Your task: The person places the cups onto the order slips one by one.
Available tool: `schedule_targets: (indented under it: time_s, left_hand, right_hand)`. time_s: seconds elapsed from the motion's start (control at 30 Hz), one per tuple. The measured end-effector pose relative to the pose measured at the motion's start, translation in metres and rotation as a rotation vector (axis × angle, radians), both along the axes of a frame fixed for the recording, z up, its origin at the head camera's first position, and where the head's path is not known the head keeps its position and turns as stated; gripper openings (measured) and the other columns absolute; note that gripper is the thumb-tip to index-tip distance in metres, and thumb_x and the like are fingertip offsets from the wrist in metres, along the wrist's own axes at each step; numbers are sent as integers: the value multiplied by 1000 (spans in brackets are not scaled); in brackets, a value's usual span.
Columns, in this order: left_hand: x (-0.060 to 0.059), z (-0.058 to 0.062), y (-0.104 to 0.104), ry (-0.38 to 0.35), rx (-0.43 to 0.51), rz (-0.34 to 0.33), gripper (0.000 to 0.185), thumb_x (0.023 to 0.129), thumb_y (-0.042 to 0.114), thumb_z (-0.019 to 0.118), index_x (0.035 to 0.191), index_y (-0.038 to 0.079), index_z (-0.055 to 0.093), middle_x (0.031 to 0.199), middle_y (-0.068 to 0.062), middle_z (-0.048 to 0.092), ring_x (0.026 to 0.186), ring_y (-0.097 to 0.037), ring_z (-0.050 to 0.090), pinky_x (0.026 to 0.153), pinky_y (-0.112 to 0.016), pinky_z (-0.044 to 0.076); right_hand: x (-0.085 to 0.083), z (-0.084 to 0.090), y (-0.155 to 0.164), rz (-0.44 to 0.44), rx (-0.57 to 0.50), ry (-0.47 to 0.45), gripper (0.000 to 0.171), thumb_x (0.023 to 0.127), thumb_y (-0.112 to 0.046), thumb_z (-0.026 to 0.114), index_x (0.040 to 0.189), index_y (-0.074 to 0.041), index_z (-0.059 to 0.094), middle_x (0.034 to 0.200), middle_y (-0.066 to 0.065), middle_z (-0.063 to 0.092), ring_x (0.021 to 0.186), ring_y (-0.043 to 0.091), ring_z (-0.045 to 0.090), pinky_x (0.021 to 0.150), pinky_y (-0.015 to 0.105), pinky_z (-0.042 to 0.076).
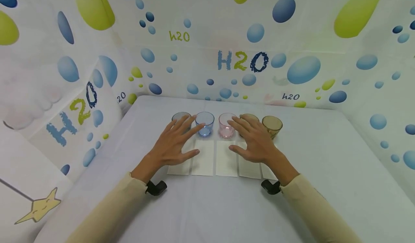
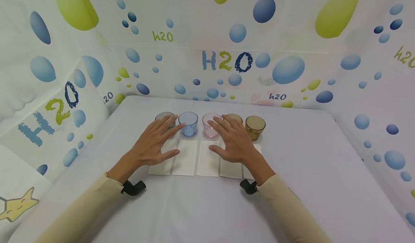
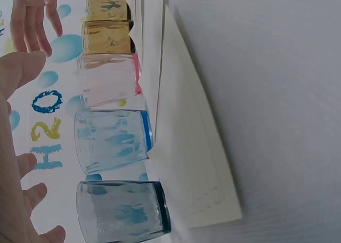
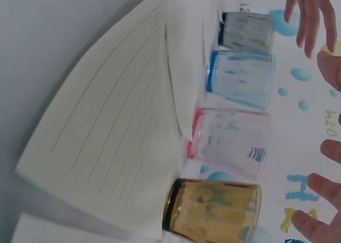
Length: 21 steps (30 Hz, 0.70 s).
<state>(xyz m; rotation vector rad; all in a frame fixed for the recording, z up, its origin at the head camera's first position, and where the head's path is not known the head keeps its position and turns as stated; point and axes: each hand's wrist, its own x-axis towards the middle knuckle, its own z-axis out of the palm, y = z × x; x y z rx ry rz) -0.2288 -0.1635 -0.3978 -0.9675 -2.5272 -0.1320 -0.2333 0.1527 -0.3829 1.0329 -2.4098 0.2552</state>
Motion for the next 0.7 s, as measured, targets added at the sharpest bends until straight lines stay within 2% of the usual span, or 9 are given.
schedule_targets:
  time_s: [0.2,0.37,0.57,0.7]
  left_hand:
    - [1,-2,-4,-30,26,37,80,82,68,44,150,39,12,157,-5,14,142,-31,15,112,-58,16]
    - [-1,-1,-11,-7,54,55,82,81,66,47,151,36,14,156,-6,17,141,-32,17,111,-56,19]
    - [-2,-1,-18,-37,63,85,83,82,65,47,151,36,11,158,-4,13,143,-29,11,113,-56,16]
    - [-4,-3,-22,-56,86,96,83,81,63,50,151,36,12,158,-4,12,143,-28,12,112,-56,19]
  right_hand:
    - [-4,-1,-10,-4,-20,-26,76,81,-59,56,145,-24,36,148,1,39,133,31,36,109,53,28]
    - [-6,1,-18,-12,-21,-53,76,81,-62,55,146,-26,35,148,0,37,135,30,34,108,55,28]
    - [-10,1,-27,-16,-19,-77,76,82,-63,53,146,-25,36,148,0,39,137,28,31,109,54,28]
    - [-13,0,-32,-13,-15,-83,77,82,-65,53,145,-23,38,147,-1,39,137,28,31,110,53,27]
